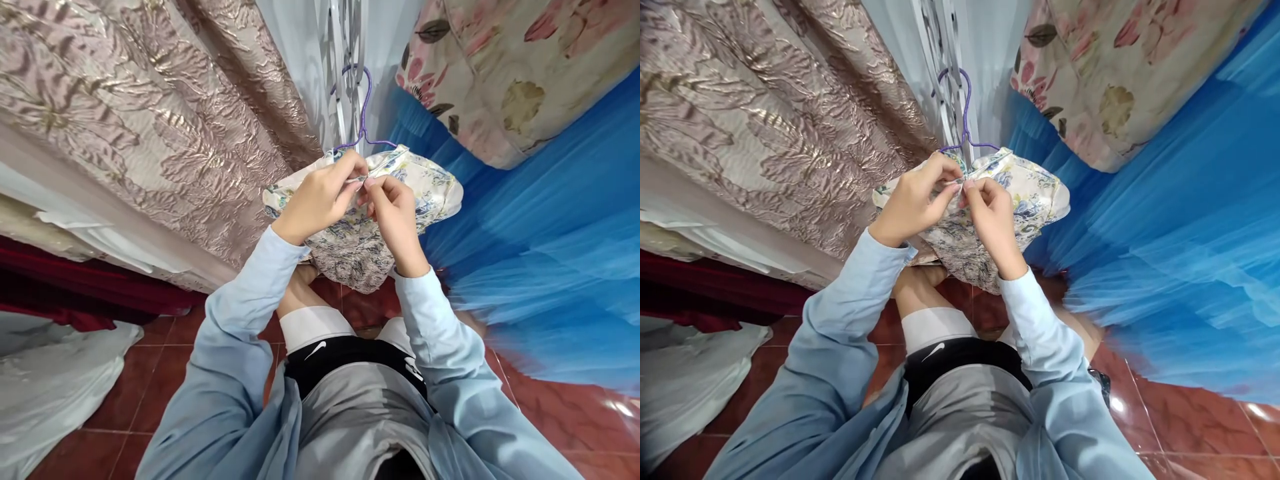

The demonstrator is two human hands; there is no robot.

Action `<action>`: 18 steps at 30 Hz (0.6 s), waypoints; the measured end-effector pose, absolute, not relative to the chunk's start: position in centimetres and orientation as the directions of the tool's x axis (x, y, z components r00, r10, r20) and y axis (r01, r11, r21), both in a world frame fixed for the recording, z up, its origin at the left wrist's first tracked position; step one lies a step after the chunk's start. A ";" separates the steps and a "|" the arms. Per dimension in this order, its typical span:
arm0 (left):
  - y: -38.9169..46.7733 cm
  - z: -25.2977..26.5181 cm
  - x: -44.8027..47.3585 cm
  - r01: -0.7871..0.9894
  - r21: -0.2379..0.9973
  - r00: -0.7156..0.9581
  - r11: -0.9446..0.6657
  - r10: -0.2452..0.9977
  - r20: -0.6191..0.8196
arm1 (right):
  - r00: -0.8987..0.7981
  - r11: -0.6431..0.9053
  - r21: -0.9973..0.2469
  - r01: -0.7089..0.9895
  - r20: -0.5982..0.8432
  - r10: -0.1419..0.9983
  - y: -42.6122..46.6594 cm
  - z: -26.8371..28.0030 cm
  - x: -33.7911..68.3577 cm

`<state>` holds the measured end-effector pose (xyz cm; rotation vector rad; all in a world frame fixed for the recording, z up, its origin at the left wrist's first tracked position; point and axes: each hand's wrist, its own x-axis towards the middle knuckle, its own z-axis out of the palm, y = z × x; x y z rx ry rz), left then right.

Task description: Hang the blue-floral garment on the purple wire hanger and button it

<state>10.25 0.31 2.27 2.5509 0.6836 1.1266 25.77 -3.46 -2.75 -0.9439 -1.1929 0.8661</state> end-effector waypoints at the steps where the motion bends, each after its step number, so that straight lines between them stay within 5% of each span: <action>1: 0.3 2.1 10.4 0.303 0.445 0.565 -0.843 0.535 0.628 | 0.174 0.382 -0.923 -0.051 0.368 0.913 -3.4 -2.8 25.8; 6: 0.4 1.2 10.8 0.269 0.545 0.469 -0.794 0.602 0.646 | 0.158 0.433 -0.899 -0.063 0.420 0.894 -3.3 -3.0 25.6; 13: 0.6 0.4 11.3 0.349 0.306 0.478 -0.886 0.449 0.755 | 0.190 0.413 -0.910 -0.024 0.402 0.896 -4.0 -2.8 25.4; 18: 0.2 -0.3 12.5 0.384 0.257 0.410 -0.887 0.414 0.813 | 0.179 0.367 -0.923 -0.114 0.344 0.922 -4.2 -2.9 26.1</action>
